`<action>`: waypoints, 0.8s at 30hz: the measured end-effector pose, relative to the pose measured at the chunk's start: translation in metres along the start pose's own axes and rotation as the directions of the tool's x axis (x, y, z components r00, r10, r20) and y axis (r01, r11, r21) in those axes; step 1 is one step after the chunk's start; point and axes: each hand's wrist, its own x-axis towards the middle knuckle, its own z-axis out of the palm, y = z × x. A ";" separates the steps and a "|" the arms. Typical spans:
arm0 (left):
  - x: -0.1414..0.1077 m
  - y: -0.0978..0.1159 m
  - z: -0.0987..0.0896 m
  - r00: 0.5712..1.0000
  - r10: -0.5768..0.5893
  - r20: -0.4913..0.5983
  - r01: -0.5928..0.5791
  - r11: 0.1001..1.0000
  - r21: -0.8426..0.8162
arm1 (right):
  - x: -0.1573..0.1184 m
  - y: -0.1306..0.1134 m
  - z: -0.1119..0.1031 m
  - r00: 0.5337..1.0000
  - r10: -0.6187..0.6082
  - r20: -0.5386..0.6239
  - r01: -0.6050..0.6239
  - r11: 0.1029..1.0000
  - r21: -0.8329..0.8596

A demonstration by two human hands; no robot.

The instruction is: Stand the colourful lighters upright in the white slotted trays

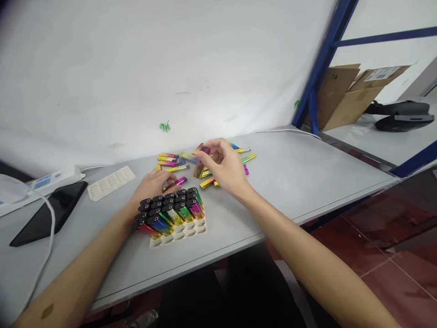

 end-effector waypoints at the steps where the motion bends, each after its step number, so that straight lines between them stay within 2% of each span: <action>1: -0.001 0.001 0.000 1.000 0.002 0.003 -0.002 1.000 0.002 | -0.006 -0.011 -0.002 1.000 -0.019 -0.023 0.019 1.000 0.009; 4: -0.002 0.003 -0.002 1.000 0.024 0.011 -0.024 1.000 0.012 | -0.029 -0.046 -0.005 0.998 -0.065 -0.015 0.065 0.998 -0.009; 6: -0.003 0.006 -0.005 0.999 0.047 0.021 -0.048 0.999 0.020 | -0.044 -0.061 -0.003 0.984 -0.134 0.115 0.145 0.985 -0.089; 7: -0.004 0.007 -0.006 0.998 0.055 0.031 -0.056 0.998 0.026 | -0.050 -0.065 -0.001 0.962 -0.187 0.198 0.215 0.968 -0.132; 9: -0.004 0.009 -0.007 0.998 0.051 0.046 -0.053 0.998 0.047 | -0.061 -0.063 0.005 0.887 -0.290 0.359 0.377 0.904 -0.201; 12: -0.003 0.009 -0.006 0.999 0.029 0.038 -0.031 0.997 0.072 | -0.075 -0.049 0.014 0.783 -0.377 0.495 0.557 0.779 -0.287; 18: -0.003 0.009 -0.001 0.999 0.043 -0.005 -0.042 0.997 0.070 | -0.087 -0.037 0.023 0.735 -0.395 0.551 0.655 0.626 -0.423; 24: -0.005 0.012 -0.003 0.999 0.030 0.025 -0.032 0.996 0.082 | -0.087 -0.036 0.028 0.727 -0.381 0.571 0.674 0.555 -0.488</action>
